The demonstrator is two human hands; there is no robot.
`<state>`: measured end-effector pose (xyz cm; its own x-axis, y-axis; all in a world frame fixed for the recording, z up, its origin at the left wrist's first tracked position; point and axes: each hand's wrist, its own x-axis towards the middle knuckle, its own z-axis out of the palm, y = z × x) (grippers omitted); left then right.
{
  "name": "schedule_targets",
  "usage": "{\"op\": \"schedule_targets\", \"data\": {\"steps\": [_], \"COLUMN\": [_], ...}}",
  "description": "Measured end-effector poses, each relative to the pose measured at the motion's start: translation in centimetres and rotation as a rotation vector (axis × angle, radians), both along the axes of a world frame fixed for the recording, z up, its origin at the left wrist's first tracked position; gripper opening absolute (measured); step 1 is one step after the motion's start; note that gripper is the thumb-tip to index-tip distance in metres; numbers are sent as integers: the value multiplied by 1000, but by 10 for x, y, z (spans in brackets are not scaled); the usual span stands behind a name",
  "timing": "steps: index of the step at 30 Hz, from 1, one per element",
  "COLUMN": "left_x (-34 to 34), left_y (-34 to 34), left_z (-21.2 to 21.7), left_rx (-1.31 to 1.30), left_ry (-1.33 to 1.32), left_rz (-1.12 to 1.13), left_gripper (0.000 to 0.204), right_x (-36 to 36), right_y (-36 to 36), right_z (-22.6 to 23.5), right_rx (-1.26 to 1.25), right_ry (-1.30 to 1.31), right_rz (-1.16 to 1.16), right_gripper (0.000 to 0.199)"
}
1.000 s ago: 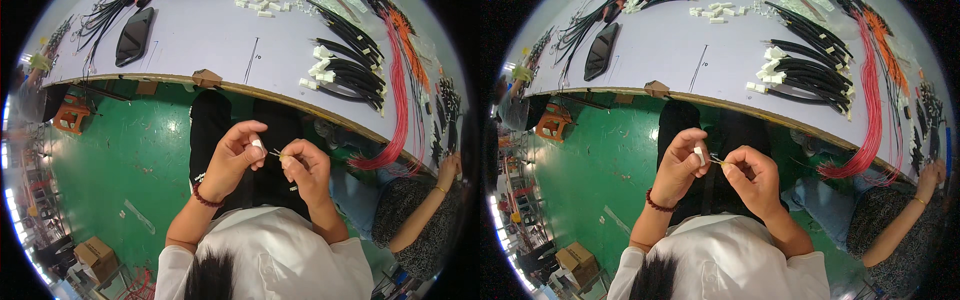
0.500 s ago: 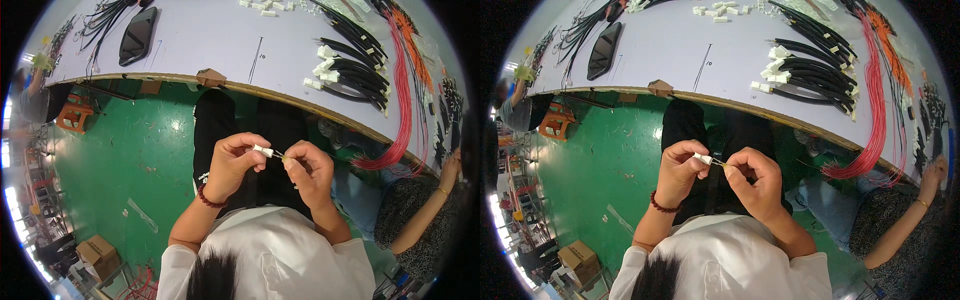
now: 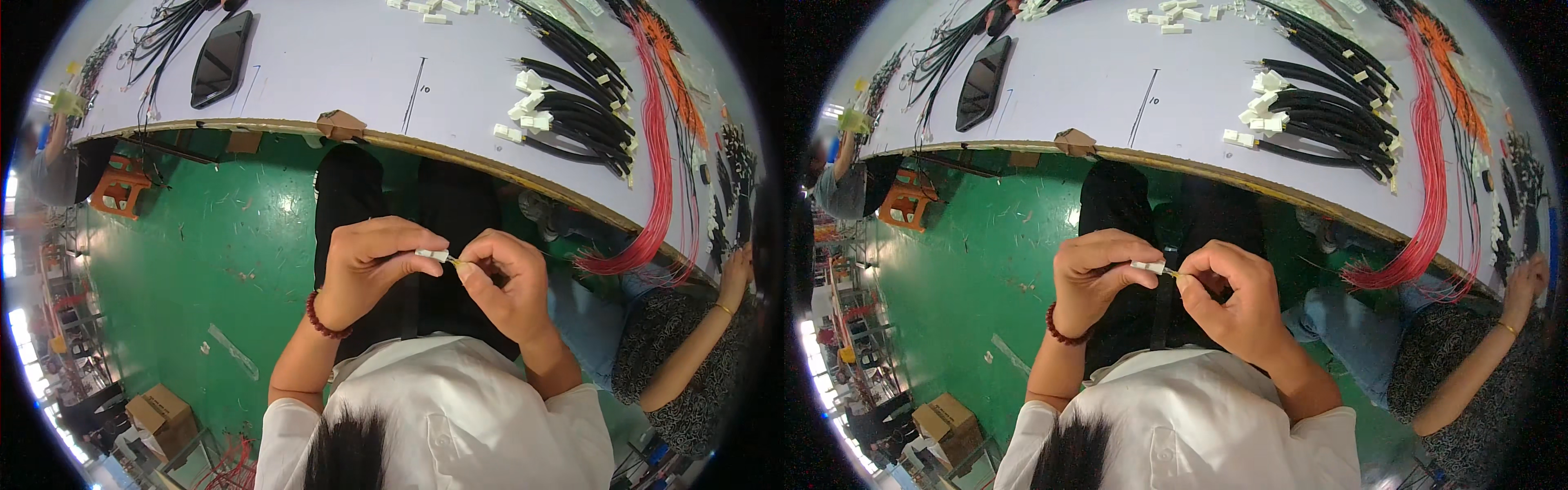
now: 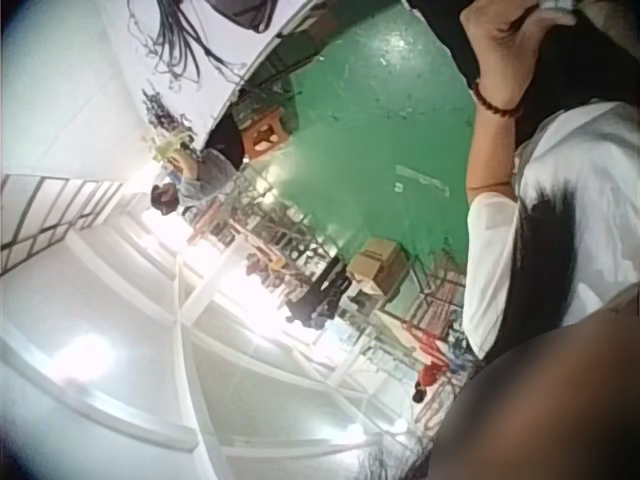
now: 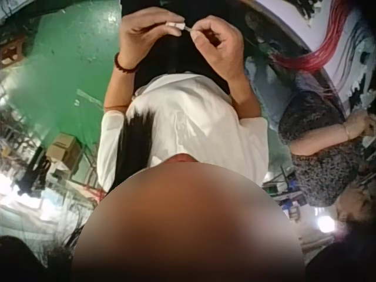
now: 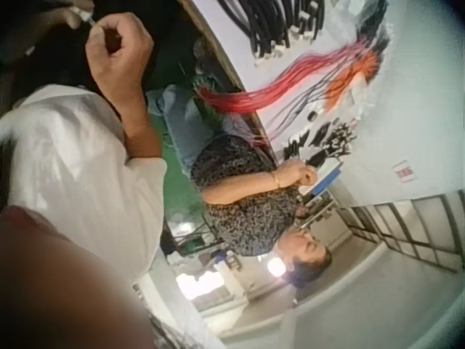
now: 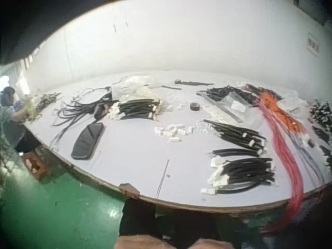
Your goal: Assembling electrical wire harnesses by manually inserting colored wires into plastic connector housings.
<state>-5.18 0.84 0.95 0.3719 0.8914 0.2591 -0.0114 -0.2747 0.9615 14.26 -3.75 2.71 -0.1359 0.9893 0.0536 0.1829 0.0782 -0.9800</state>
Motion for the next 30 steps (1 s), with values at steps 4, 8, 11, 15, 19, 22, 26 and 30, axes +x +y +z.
{"op": "schedule_targets", "data": {"steps": [4, 8, 11, 15, 19, 22, 26, 30], "left_x": [-3, -4, -4, -2, -1, 0, 0, 1], "left_y": [8, 11, 13, 14, 10, 11, 12, 11], "left_z": [7, 10, 9, 5, 5, 5, 7, 8], "left_rx": [177, 168, 185, 188, 67, 144, 221, 192], "left_ry": [118, 134, 125, 114, 84, 110, 136, 147], "left_rz": [-51, -81, -105, -106, -83, -88, -103, -128], "left_gripper": [22, 20, 21, 21, 21, 22, 22, 21], "right_x": [1, 4, 9, 10, 10, 10, 8, 8], "right_y": [5, 9, 11, 13, 14, 14, 14, 14], "right_z": [4, 6, 7, 6, 8, 9, 10, 11], "right_rx": [-15, 36, -67, -186, -69, -55, -74, -84], "right_ry": [-26, -148, -60, 31, -93, -107, -82, -76], "right_rz": [24, 49, 87, 103, 93, 107, 111, 131], "right_gripper": [8, 7, 7, 7, 6, 6, 6, 7]}}
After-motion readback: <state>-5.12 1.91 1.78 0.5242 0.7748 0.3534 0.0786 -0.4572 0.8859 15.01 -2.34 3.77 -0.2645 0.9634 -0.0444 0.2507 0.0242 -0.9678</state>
